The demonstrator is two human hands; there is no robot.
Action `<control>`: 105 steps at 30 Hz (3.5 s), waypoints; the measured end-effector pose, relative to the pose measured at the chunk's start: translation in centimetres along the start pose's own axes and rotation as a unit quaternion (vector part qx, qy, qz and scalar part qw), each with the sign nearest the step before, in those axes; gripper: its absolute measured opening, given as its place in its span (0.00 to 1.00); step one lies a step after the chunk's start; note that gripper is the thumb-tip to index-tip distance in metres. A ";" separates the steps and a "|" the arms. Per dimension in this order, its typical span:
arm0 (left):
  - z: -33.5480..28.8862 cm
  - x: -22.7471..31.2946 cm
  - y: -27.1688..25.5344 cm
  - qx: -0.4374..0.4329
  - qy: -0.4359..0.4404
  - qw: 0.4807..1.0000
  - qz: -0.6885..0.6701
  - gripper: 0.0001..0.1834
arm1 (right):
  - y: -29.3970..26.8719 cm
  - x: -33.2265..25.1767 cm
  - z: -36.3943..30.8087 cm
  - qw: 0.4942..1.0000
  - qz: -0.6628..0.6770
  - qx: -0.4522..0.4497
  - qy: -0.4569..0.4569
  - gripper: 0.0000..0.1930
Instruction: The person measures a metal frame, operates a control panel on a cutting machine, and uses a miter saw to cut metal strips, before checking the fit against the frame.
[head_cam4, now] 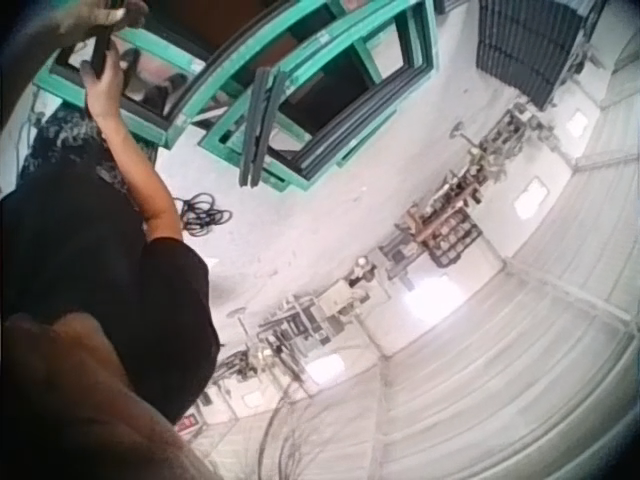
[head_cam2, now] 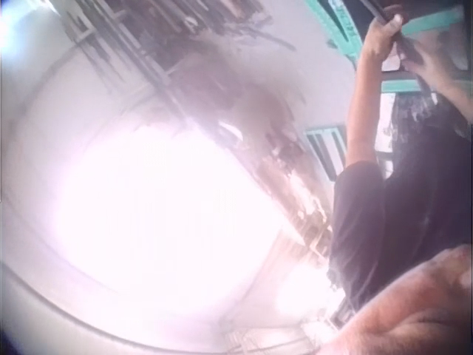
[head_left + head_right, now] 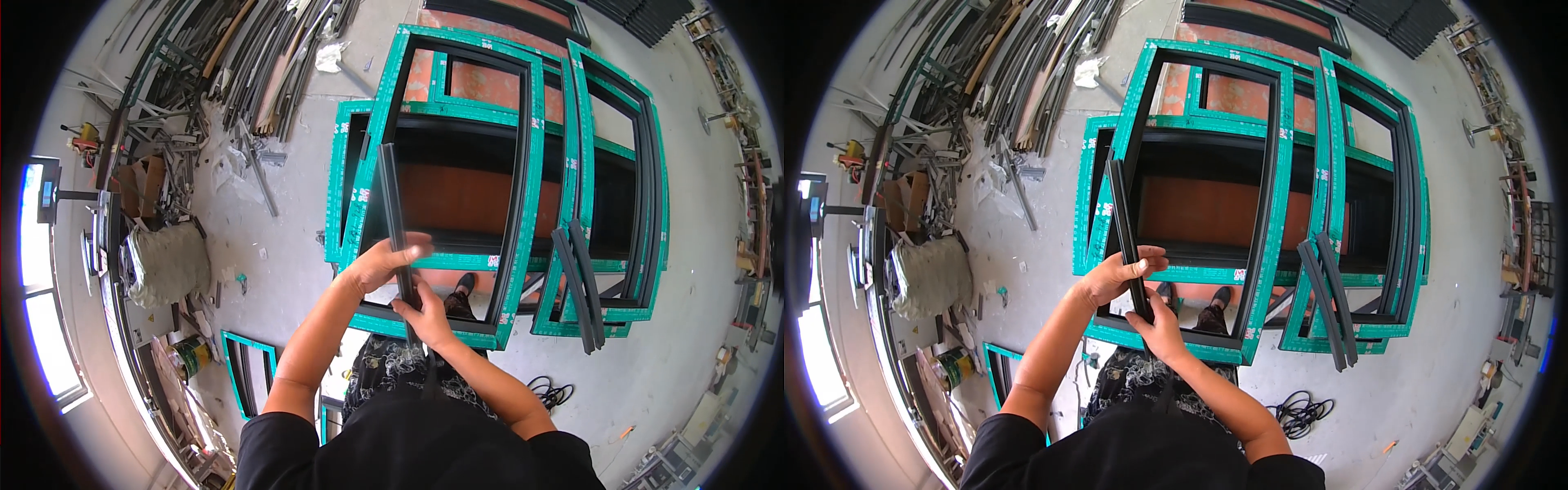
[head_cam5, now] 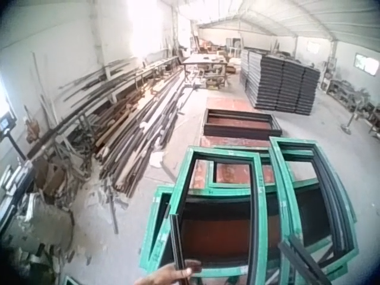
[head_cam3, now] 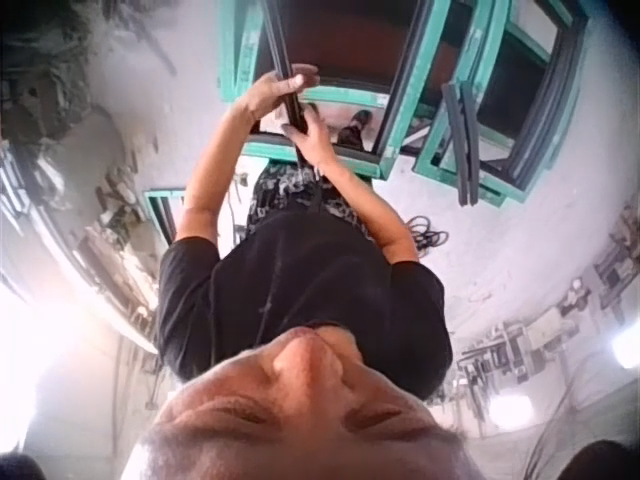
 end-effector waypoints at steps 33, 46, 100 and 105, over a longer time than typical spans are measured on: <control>-14.4 -13.1 -13.9 0.187 -0.198 0.759 0.591 0.41 | -20.1 6.4 -1.9 0.769 -0.385 0.507 -0.059 0.22; -22.4 19.6 -32.8 0.033 0.143 0.581 0.800 0.31 | 30.2 -14.1 10.3 0.806 -0.514 0.018 -0.293 0.16; 60.4 24.3 -21.3 -0.462 0.016 0.625 0.629 0.23 | -12.1 -23.7 53.4 0.757 0.568 0.321 0.044 0.15; 60.8 23.5 -20.3 -0.466 0.008 0.599 0.651 0.22 | -11.8 -23.4 53.8 0.754 0.552 0.354 0.042 0.15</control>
Point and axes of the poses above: each hand's wrist, its own z-axis towards the middle knuckle, its own y-axis out of the palm, x = y × z, the point moved 7 cm from there along z, towards the middle knuckle, and after that the axes turned 14 degrees about y, right-handed, at the moved point
